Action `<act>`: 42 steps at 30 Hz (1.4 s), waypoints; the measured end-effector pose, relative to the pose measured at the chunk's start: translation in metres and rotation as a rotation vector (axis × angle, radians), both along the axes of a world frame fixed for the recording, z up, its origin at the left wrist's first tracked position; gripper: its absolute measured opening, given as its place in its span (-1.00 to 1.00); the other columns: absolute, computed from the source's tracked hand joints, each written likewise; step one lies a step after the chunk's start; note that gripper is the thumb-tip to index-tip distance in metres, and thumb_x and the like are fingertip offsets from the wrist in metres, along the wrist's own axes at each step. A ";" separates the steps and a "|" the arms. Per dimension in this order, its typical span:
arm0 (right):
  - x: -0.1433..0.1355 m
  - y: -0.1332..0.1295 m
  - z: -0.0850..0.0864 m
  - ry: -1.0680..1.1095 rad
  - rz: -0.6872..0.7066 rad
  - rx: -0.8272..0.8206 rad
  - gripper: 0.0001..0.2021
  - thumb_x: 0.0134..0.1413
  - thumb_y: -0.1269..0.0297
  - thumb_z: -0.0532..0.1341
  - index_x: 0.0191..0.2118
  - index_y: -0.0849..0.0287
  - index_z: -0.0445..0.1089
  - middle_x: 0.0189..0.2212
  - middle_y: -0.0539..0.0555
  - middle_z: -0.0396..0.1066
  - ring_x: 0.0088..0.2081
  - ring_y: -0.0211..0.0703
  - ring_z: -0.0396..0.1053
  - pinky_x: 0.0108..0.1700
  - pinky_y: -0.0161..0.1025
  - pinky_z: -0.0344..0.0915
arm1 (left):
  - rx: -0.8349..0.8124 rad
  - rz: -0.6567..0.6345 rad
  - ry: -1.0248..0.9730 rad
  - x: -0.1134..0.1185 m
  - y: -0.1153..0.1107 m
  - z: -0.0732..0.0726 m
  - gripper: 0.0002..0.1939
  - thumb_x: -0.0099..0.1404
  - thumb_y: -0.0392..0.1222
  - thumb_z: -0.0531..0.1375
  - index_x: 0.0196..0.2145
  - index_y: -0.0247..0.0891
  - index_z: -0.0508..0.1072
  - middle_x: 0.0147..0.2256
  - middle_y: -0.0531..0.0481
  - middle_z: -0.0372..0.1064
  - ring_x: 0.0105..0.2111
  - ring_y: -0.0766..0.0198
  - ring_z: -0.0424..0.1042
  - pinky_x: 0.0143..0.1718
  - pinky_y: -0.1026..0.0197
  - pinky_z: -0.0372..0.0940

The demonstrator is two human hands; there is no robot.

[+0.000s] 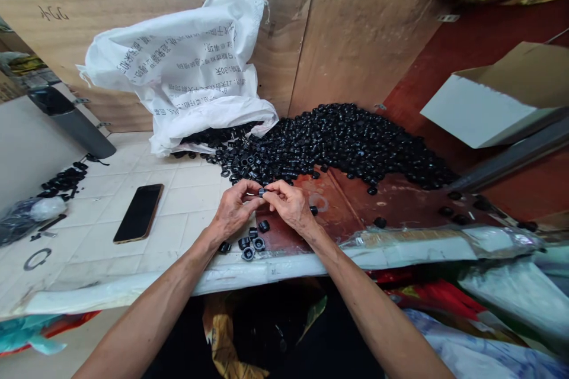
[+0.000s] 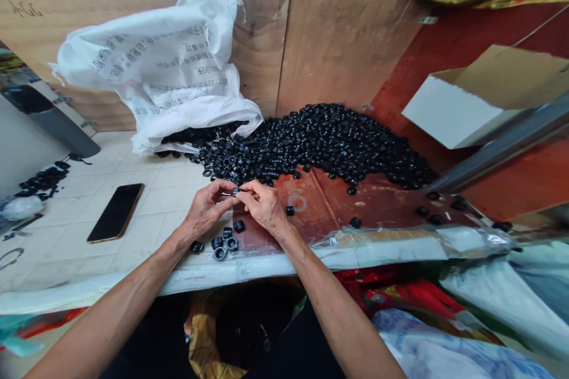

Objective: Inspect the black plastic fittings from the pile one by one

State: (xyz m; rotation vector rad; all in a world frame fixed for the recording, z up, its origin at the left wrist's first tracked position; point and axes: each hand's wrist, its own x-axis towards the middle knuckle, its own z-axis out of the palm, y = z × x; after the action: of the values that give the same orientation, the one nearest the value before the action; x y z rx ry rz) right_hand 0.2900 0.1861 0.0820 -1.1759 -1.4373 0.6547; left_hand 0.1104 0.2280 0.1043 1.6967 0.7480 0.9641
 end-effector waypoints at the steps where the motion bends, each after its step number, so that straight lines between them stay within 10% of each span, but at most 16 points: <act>1: 0.000 0.000 0.001 0.001 0.001 -0.014 -0.87 0.19 0.20 0.29 -0.21 0.12 0.51 -0.55 -0.08 0.45 -0.56 -0.25 0.42 -0.45 -0.32 0.35 | 0.004 0.004 0.009 0.000 0.000 0.000 -0.74 0.25 -0.09 0.35 -0.18 -0.26 0.47 -0.21 -0.03 0.53 -0.26 0.21 0.58 -0.16 0.15 0.52; 11: 0.002 0.001 0.007 0.068 -0.020 -0.106 -0.79 0.24 0.13 0.25 -0.32 0.14 0.52 -0.62 -0.07 0.41 -0.53 -0.23 0.39 -0.41 -0.32 0.31 | -0.037 0.031 -0.001 0.005 0.000 0.000 -0.76 0.17 -0.16 0.37 -0.21 -0.24 0.49 -0.28 0.02 0.55 -0.30 0.25 0.55 -0.22 0.20 0.47; 19: 0.002 0.001 -0.001 0.055 0.003 0.036 -0.79 0.11 0.29 0.30 -0.10 0.10 0.51 -0.20 0.06 0.58 -0.21 -0.11 0.54 -0.13 -0.21 0.48 | -0.097 0.065 0.009 0.001 0.006 -0.004 -0.68 0.11 -0.11 0.40 -0.21 -0.25 0.49 -0.35 0.05 0.49 -0.35 0.29 0.47 -0.29 0.24 0.41; 30: 0.000 -0.004 0.003 -0.085 0.032 -0.018 -0.76 0.31 0.15 0.17 -0.05 0.16 0.45 -0.52 -0.05 0.45 -0.49 -0.24 0.43 -0.37 -0.35 0.32 | -0.094 0.022 0.007 0.004 0.000 -0.002 -0.73 0.20 -0.13 0.36 -0.17 -0.24 0.46 -0.31 0.03 0.55 -0.32 0.24 0.56 -0.25 0.21 0.45; 35: 0.001 -0.005 0.005 -0.204 -0.082 -0.043 -0.53 0.39 0.03 0.10 -0.51 0.15 0.41 -0.61 0.00 0.40 -0.51 -0.23 0.37 -0.37 -0.30 0.23 | -0.097 -0.002 -0.010 0.003 0.001 -0.004 -0.75 0.20 -0.16 0.36 -0.18 -0.25 0.47 -0.29 0.00 0.56 -0.32 0.23 0.57 -0.25 0.21 0.45; 42: 0.002 -0.010 0.016 -0.127 -0.045 -0.026 -0.56 0.35 0.03 0.13 -0.53 0.14 0.37 -0.63 -0.05 0.28 -0.53 -0.25 0.27 -0.40 -0.29 0.20 | -0.064 0.054 0.017 0.001 0.002 -0.004 -0.75 0.19 -0.19 0.35 -0.18 -0.24 0.47 -0.35 0.07 0.49 -0.39 0.32 0.48 -0.33 0.27 0.37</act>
State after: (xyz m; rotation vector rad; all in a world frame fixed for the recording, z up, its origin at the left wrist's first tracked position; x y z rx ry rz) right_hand 0.2921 0.1761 0.0978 -1.2853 -1.5074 0.5777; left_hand 0.1110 0.2299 0.1008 1.6382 0.8318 0.9540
